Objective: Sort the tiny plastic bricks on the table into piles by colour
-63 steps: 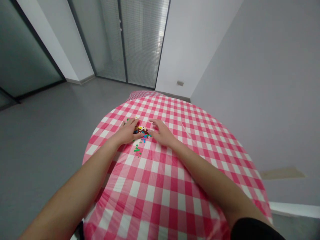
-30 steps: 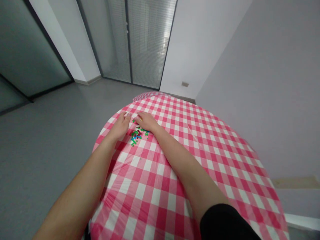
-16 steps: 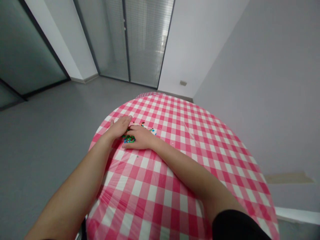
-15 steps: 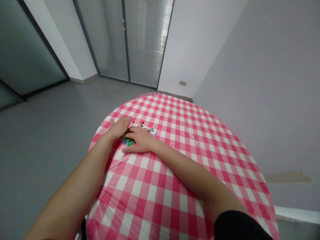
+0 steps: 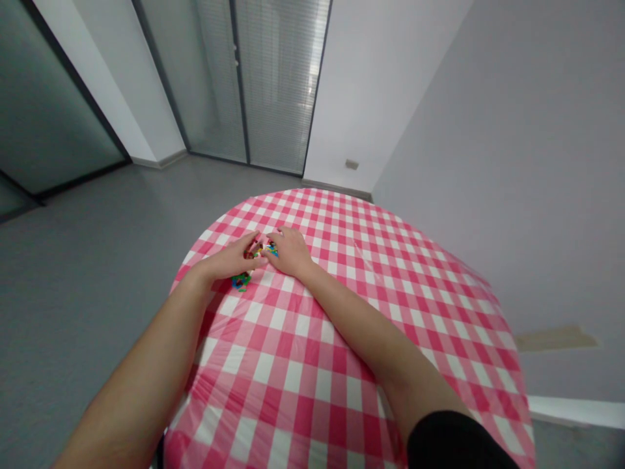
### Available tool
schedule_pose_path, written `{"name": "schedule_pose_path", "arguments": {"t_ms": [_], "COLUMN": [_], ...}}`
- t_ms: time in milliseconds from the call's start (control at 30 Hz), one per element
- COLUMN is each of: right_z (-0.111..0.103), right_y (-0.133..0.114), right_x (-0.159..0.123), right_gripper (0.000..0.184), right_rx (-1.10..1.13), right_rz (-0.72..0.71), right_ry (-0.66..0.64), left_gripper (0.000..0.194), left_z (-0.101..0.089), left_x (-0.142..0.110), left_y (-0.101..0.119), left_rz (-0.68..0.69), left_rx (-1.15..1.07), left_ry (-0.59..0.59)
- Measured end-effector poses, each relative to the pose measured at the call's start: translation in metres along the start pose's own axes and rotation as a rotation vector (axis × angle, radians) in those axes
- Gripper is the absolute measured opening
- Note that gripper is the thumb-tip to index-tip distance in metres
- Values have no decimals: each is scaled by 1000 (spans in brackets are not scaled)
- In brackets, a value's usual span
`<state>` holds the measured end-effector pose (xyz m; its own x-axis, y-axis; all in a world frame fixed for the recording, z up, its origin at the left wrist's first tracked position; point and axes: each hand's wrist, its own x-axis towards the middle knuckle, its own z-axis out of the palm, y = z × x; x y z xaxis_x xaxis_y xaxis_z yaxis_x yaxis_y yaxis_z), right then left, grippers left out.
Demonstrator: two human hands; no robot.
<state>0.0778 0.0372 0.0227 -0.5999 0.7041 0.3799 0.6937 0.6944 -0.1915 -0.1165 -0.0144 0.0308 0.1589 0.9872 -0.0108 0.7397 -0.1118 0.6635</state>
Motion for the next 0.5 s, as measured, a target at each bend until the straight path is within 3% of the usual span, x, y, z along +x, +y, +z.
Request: {"name": "schedule_pose_path", "arguments": {"t_ms": [100, 167, 333, 433, 500], "right_z": [6, 8, 2, -7, -12], "right_y": [17, 30, 58, 63, 60], "right_x": [11, 13, 5, -11, -24], "right_gripper": [45, 46, 43, 46, 60], "right_rx": [37, 99, 303, 358, 342], "right_rz": [136, 238, 336, 291, 198], "right_ry": [42, 71, 86, 51, -22], "left_gripper": [132, 135, 120, 99, 85], "left_z": [-9, -11, 5, 19, 26], "left_x": [-7, -9, 1, 12, 18], "left_y": [0, 2, 7, 8, 9], "left_rz": [-65, -114, -94, 6, 61], "left_rx": [303, 433, 481, 407, 320], "left_ry": [-155, -147, -64, 13, 46]}}
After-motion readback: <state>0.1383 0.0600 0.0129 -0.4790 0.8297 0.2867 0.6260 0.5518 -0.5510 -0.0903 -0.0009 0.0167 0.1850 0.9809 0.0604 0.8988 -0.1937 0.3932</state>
